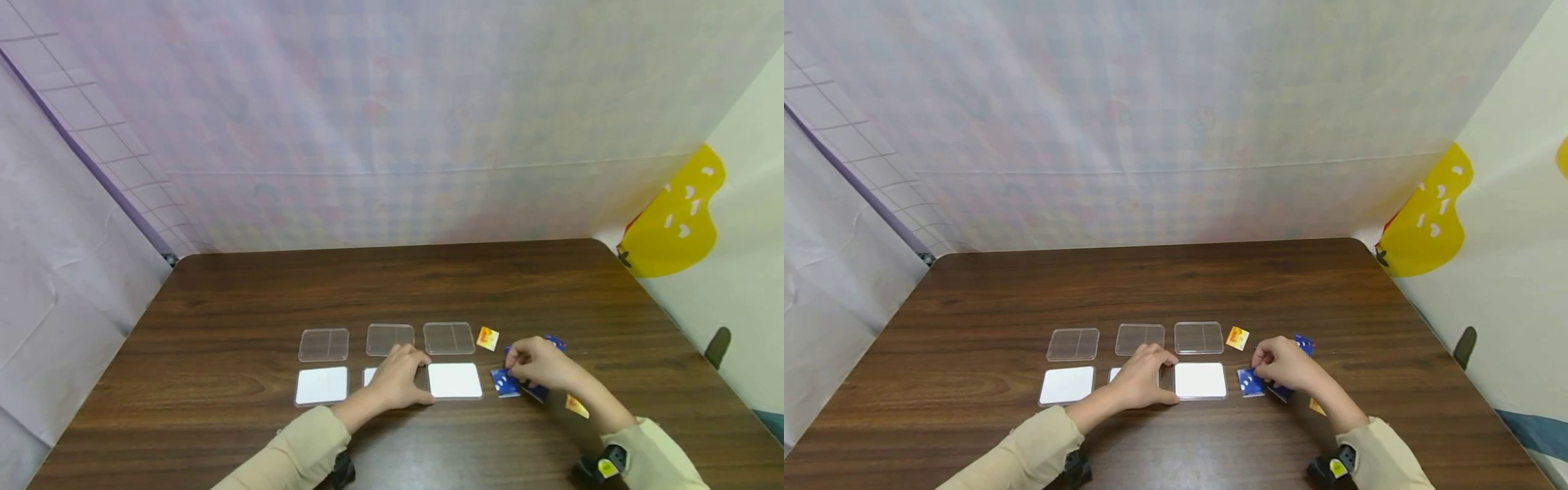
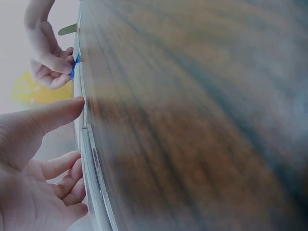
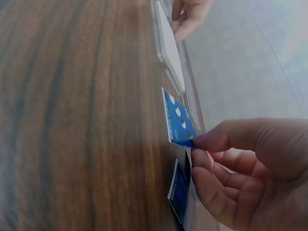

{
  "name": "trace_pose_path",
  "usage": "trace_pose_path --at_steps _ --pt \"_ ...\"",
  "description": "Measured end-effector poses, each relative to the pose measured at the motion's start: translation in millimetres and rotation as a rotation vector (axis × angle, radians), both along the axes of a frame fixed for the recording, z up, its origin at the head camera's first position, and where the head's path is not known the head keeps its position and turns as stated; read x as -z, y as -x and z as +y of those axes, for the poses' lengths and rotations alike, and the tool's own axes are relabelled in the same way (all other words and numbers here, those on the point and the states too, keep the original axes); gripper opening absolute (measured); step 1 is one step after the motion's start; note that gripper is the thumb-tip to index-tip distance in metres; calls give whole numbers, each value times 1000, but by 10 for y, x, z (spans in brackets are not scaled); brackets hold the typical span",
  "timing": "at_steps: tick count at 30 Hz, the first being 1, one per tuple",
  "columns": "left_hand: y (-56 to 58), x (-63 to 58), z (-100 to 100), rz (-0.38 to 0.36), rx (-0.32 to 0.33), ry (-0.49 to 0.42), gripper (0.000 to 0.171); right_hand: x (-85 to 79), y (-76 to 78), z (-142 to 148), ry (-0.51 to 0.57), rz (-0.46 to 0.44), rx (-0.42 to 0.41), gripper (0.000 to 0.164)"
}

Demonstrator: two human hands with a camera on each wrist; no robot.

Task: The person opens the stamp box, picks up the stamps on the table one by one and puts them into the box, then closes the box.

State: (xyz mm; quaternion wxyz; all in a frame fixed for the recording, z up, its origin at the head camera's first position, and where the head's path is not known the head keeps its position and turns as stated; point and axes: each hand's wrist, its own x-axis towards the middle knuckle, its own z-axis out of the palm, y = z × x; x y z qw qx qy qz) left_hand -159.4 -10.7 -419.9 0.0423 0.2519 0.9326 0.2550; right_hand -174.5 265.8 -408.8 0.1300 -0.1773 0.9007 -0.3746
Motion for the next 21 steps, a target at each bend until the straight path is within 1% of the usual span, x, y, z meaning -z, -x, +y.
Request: trace_pose_path --at_steps 6,11,16,21 --pt "-8 -6 -1 -7 0 -2 58 -34 20 58 90 -88 -33 6" --pt "-13 -12 -2 4 2 1 58 -73 36 77 124 -149 -45 9" --pt "-13 -14 -5 6 3 0 58 -124 56 21 137 -163 -68 10" --pt "-11 -13 -10 8 2 -2 59 -186 68 -112 168 -180 -99 11"
